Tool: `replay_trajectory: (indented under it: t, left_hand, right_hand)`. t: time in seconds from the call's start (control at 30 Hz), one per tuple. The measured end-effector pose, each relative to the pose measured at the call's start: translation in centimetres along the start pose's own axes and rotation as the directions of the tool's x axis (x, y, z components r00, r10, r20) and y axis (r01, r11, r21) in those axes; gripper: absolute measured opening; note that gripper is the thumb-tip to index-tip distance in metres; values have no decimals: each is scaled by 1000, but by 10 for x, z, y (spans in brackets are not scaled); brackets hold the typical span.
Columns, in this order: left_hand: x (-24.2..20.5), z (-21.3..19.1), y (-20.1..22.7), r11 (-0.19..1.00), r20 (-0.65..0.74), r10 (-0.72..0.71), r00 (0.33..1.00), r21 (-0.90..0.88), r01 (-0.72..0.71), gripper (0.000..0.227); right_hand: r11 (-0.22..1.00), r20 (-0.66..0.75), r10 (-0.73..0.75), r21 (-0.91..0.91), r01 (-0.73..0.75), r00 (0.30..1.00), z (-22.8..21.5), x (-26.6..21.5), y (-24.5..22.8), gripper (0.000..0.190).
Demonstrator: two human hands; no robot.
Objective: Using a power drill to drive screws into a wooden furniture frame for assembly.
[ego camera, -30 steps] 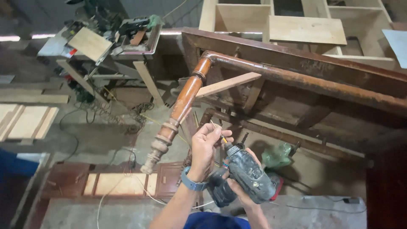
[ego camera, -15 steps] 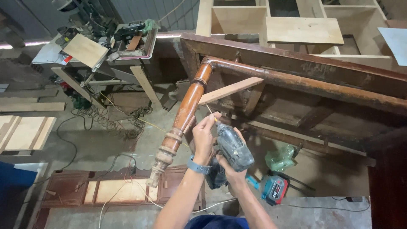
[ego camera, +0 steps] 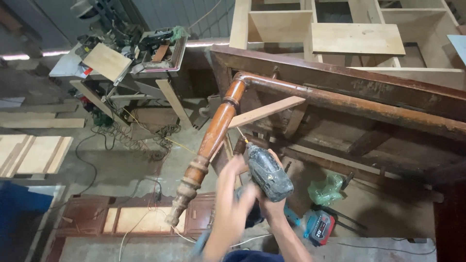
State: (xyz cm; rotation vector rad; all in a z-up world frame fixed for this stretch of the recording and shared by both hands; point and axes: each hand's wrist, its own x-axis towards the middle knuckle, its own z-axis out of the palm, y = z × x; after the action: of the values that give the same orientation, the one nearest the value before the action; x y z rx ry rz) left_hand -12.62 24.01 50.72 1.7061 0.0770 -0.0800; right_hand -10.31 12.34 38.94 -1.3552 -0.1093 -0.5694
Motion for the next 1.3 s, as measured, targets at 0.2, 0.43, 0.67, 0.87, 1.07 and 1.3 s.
replay_trajectory:
  t: [0.2, 0.43, 0.67, 0.87, 1.07, 1.3]
  left_hand:
    - [45, -72, 73, 585, 274, 685, 676, 347, -733, 58]
    - [216, -45, 32, 874, 279, -410, 869, 393, 286, 52]
    - [255, -37, 0, 906, 384, -403, 831, 294, 304, 31]
    - [252, -36, 1, 916, 383, -379, 842, 282, 285, 32]
    - [249, -36, 3, 912, 334, -361, 871, 323, 255, 40]
    - [245, -34, 10, 891, 230, -399, 888, 327, 315, 56]
  right_hand:
    - [1000, 38, 23, 12, -23, 999, -3, 3, -8, 77]
    - [973, 81, 84, 208, -99, 993, 0, 4, -13, 84]
    - [947, 126, 160, 262, -189, 979, -4, 11, -20, 80]
    - [973, 88, 167, 146, -179, 982, -10, 14, -9, 83]
    - [919, 199, 157, 329, -216, 967, -15, 20, -5, 81]
    - [915, 188, 170, 334, -225, 967, -17, 19, 9, 80]
